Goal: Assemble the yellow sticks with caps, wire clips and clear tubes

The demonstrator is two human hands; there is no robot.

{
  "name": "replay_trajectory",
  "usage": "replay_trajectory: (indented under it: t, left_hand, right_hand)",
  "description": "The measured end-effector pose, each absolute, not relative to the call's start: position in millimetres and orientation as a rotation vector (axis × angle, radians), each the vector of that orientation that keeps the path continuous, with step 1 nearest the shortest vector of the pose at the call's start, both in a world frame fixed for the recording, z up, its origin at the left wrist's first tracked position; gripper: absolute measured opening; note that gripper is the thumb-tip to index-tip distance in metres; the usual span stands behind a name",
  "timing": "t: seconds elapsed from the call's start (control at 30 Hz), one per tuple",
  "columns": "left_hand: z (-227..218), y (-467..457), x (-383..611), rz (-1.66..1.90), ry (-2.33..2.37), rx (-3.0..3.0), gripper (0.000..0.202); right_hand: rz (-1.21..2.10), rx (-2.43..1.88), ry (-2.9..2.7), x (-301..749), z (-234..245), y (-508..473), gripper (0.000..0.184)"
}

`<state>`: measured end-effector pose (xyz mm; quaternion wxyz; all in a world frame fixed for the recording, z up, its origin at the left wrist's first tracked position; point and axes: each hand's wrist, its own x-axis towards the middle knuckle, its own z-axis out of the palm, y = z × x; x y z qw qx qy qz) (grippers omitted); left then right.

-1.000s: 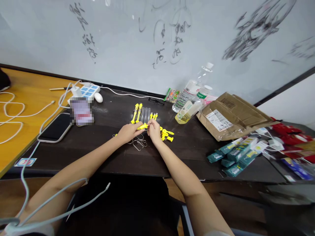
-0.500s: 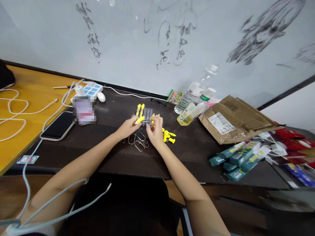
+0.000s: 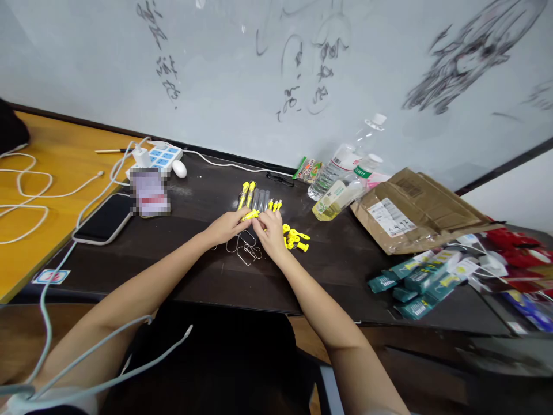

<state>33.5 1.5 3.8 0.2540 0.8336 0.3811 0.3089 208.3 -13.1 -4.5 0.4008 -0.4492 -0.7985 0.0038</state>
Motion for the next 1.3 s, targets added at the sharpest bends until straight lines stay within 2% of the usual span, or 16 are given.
replay_trajectory:
  t: [0.33,0.43,0.53,0.67,0.83,0.9,1.1,1.3]
  left_hand:
    - [5.7,-1.4,32.7,0.742,0.929,2.337,0.026]
    - [6.1,-3.5,33.3,0.741,1.007,2.385,0.027]
    - [5.4,-5.3,34.9,0.712,1.134,2.452,0.033]
    - [1.4,-6.2,36.9,0.574,1.288,2.603,0.037]
    - [-4.5,-3.5,33.8,0.468,1.232,2.741,0.038]
    - [-5.8,-1.9,31.9,0.454,1.184,2.758,0.039]
    - [-3.5,-3.0,31.9,0.381,1.097,2.733,0.043]
    - [-0.5,-3.7,32.2,0.416,1.051,2.679,0.043]
  right_hand:
    - [0.043,-0.956,-1.997,217.6,-2.8,-11.1,0.035]
    - [0.160,-0.931,-1.873,213.3,-5.7,-15.5,0.024]
    - [0.383,-0.951,-1.693,208.8,-8.5,-15.6,0.009]
    - [0.815,-1.100,-1.554,216.0,-8.2,-5.3,0.022]
    - [1.412,-1.034,-1.847,241.5,-2.7,5.4,0.017]
    - [1.401,-1.016,-1.923,246.5,-3.2,5.7,0.017]
    - [0.981,-1.018,-2.123,245.1,-6.8,2.2,0.014]
    - [1.041,-0.982,-2.132,249.4,4.1,-3.1,0.026]
